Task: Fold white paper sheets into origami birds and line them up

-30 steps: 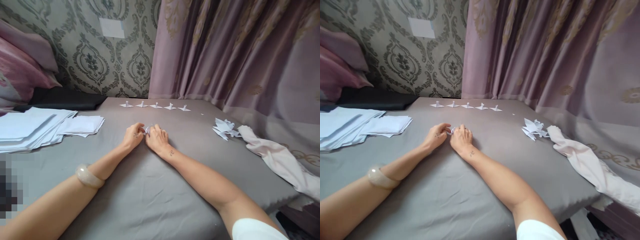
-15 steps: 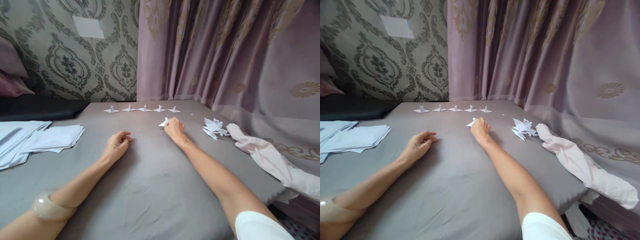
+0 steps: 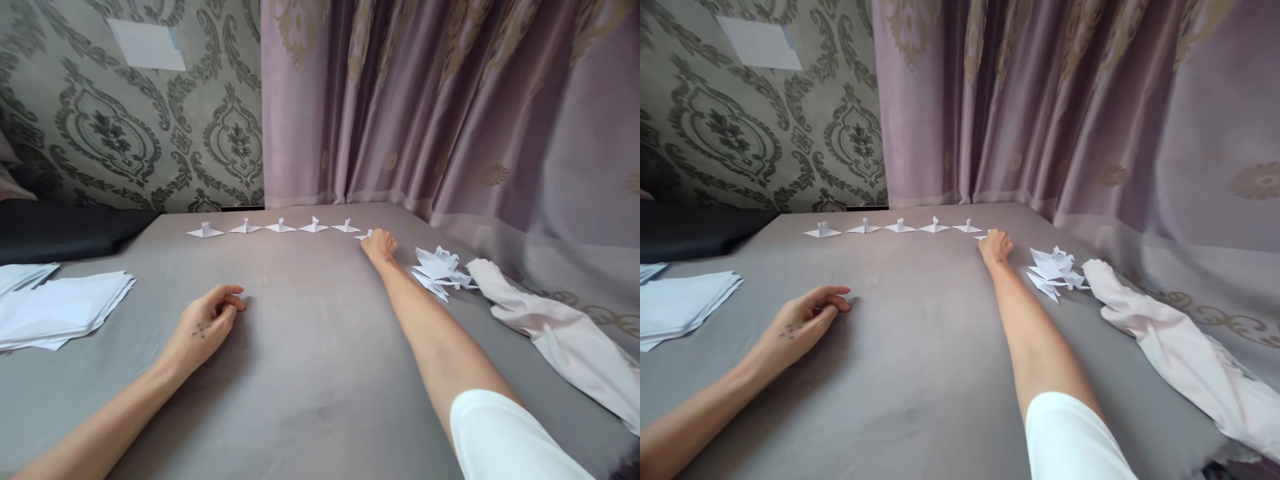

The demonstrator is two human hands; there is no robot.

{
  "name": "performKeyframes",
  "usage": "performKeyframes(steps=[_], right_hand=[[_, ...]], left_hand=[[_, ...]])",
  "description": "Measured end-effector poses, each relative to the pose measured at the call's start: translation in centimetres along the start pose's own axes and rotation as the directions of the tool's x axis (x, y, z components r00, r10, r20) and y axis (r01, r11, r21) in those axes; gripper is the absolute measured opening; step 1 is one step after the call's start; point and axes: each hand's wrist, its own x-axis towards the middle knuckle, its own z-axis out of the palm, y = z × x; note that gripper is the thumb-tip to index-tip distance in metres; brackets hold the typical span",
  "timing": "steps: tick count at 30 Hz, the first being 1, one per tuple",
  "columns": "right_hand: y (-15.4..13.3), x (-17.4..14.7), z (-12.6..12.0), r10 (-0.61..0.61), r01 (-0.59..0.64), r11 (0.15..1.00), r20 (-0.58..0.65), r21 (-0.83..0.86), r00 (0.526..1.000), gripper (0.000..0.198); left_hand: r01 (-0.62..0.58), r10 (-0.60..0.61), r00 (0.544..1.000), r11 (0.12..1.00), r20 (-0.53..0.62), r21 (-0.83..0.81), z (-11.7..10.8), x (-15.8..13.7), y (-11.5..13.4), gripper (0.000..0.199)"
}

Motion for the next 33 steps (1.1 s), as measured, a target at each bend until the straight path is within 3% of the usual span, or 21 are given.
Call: performKeyframes(steps=[5, 20, 33], right_hand=[[0.3, 0.9, 1.0, 0.079, -0.078, 0.996, -0.018, 0.034, 0.997, 0.032], [0.4, 1.1, 1.6, 0.1, -0.091, 0.992, -0.112, 0.087, 0.989, 0.034], [0.5, 1.3, 1.8, 0.121, -0.111, 0.988, -0.084, 0.11, 0.989, 0.031]], left_hand=[[0.03, -0.03, 1.0, 0.999, 0.009, -0.011, 0.0, 0.1, 0.1, 0.047], [0.0, 0.0, 1.0, 1.0, 0.012, -0.004, 0.0, 0.1, 0.2, 0.046], [0.026, -0.026, 0.999, 0.999, 0.028, 0.022, 0.1, 0.3, 0.0, 0.048]])
